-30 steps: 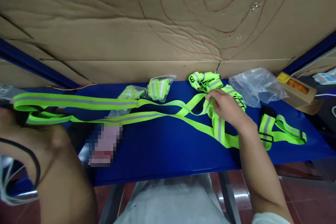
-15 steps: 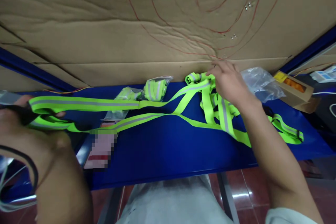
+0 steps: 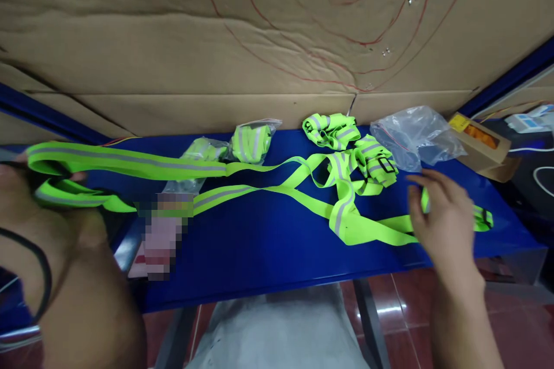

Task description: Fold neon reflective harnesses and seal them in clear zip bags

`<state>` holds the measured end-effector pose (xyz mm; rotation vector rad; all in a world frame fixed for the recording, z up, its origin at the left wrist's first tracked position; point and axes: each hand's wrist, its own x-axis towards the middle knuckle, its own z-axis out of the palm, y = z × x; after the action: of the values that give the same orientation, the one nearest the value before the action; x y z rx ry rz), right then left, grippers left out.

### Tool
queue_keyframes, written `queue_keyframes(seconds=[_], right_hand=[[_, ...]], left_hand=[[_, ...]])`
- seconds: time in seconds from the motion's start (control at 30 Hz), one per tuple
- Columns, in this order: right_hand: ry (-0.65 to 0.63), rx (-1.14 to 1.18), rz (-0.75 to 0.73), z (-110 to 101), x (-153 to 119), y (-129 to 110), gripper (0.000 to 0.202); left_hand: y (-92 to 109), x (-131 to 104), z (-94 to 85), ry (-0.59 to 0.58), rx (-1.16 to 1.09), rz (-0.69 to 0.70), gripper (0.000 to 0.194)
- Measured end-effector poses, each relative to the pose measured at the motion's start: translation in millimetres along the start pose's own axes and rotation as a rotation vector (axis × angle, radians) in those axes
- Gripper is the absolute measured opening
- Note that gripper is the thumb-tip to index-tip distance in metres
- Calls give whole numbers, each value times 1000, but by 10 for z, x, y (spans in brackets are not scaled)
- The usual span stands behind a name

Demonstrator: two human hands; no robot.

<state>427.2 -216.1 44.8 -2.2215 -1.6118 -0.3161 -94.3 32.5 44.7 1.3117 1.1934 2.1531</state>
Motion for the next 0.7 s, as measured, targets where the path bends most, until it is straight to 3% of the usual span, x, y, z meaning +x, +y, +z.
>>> queue_keyframes(seconds=[0.03, 0.1, 0.17, 0.27, 0.43, 0.53, 0.7], right_hand=[[-15, -109, 192, 6, 1, 198, 55], [-213, -231, 519, 68, -3, 557, 86], [-410, -219, 630, 165, -34, 815, 102], [-381, -146, 601, 246, -134, 973, 98], [-242, -62, 439, 103, -388, 905, 76], [-282, -6, 362, 75, -535, 902, 65], [-406, -18, 321, 217, -613, 971, 62]], left_hand=[[3, 3, 8, 19, -80, 9, 59], [-4, 15, -2, 18, -208, -37, 63], [-25, 32, -29, -3, -234, -113, 67], [-40, 45, -58, 1, -210, -131, 63], [55, 1, -11, -66, -260, -179, 61], [114, -34, 19, -86, -267, -205, 62], [117, -32, -4, -77, -268, -129, 60]])
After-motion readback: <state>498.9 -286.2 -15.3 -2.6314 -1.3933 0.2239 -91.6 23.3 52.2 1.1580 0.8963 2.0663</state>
